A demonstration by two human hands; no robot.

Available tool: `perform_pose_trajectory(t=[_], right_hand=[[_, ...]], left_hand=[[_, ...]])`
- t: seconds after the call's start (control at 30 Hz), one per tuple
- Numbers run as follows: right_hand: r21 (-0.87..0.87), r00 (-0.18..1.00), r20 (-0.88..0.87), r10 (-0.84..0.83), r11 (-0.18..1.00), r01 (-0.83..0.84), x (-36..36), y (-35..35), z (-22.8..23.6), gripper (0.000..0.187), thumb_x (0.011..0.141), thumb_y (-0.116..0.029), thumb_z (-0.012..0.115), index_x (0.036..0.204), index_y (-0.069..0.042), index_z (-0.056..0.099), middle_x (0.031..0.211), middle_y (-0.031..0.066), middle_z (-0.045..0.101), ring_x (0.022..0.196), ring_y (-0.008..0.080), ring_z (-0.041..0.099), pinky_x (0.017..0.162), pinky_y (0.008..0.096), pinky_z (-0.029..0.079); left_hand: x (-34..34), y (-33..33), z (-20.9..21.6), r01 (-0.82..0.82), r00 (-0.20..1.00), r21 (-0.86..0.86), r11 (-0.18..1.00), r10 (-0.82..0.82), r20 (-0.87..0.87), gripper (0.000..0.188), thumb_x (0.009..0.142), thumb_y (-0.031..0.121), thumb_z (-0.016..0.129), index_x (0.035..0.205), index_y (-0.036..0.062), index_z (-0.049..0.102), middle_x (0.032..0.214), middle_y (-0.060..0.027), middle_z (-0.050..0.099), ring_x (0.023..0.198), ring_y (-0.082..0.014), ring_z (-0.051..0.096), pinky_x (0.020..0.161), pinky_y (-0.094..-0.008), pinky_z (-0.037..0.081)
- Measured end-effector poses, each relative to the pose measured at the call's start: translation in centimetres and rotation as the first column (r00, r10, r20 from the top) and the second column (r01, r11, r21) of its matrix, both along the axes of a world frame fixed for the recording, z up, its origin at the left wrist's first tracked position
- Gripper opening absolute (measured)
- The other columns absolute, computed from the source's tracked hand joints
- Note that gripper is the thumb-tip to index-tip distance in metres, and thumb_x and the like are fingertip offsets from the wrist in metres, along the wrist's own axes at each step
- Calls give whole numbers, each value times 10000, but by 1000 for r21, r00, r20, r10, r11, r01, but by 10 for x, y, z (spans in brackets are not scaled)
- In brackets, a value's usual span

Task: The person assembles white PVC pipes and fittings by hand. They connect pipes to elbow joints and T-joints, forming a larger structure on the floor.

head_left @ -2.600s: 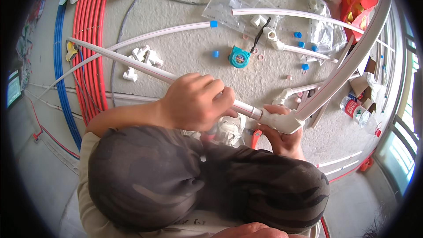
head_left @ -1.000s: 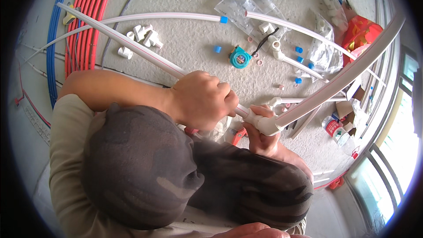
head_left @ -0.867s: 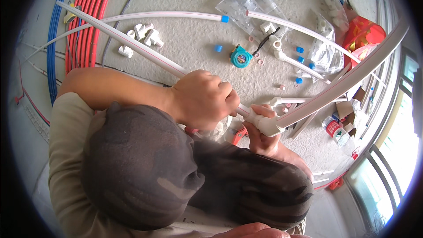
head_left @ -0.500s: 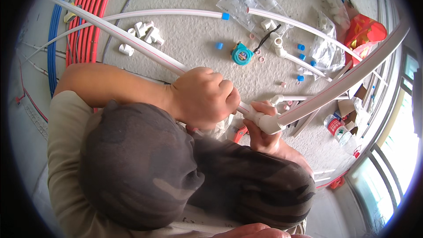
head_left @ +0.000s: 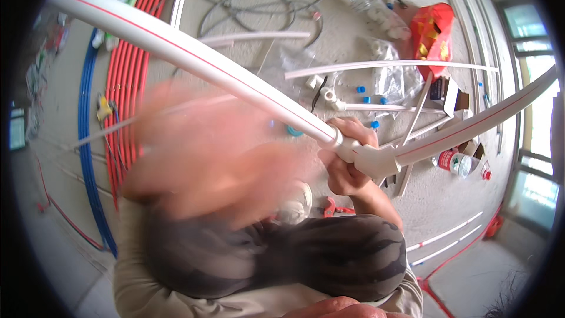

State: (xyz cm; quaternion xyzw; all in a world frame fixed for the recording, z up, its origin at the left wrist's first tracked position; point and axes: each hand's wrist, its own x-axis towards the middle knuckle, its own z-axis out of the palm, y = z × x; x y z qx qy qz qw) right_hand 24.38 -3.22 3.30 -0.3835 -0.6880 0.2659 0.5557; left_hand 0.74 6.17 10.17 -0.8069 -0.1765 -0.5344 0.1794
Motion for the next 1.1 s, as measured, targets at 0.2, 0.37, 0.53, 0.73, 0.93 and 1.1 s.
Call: perform_pose_trajectory(t=[0.2, 0.37, 0.53, 0.73, 0.93, 1.1], right_hand=[[105, 981, -193, -22, 994, 43, -21, 6, -3, 570, 882, 42, 756, 1367, 59, 457, 1151, 205, 616, 892, 263, 609, 760, 396, 492], [84, 989, -145, -21, 996, 33, -43, -14, -4, 538, 876, 56, 754, 1339, 70, 479, 1118, 210, 607, 898, 264, 611, 735, 380, 486], [87, 993, -94, -66, 993, 74, -43, -27, -1, 530, 841, 63, 771, 1301, 72, 507, 987, 202, 632, 774, 290, 631, 636, 386, 492], [99, 988, -135, -76, 991, 90, -44, -30, 0, 507, 822, 63, 780, 1264, 69, 531, 965, 216, 655, 717, 312, 651, 596, 388, 499], [55, 984, -166, -57, 996, 67, -47, -29, 0, 510, 817, 56, 780, 1263, 67, 532, 962, 218, 653, 728, 329, 662, 600, 394, 505], [65, 984, -160, -78, 994, 89, -48, -31, -5, 527, 808, 53, 787, 1267, 69, 529, 976, 230, 648, 731, 331, 653, 589, 398, 497]], left_hand=[[29, 18, 46, 935, 326, -314, 164, -50, 944, 860, 822, 645, 752, 1312, -30, 544, 1221, -218, 619, 1149, -334, 601, 1017, -467, 481], [21, 20, 29, 821, 164, -209, -532, -130, 978, 528, 1069, 617, 417, 832, 146, 436, 626, 10, 425, 478, -140, 363, 524, -333, 404], [27, -3, 16, 864, 157, -200, -462, -129, 979, 514, 1088, 575, 403, 795, 154, 397, 553, 31, 352, 429, -116, 276, 429, -294, 298], [28, -7, 13, 857, 124, -212, -469, -211, 969, 515, 1077, 580, 437, 788, 154, 401, 544, 30, 369, 418, -108, 291, 399, -277, 290], [22, -7, 9, 858, 89, -160, -488, -165, 982, 513, 1087, 562, 432, 805, 133, 411, 559, 8, 387, 439, -125, 298, 442, -306, 303], [22, -9, 4, 859, 54, -136, -494, -177, 983, 472, 1110, 502, 434, 827, 125, 414, 579, -6, 406, 451, -134, 309, 462, -319, 313]])
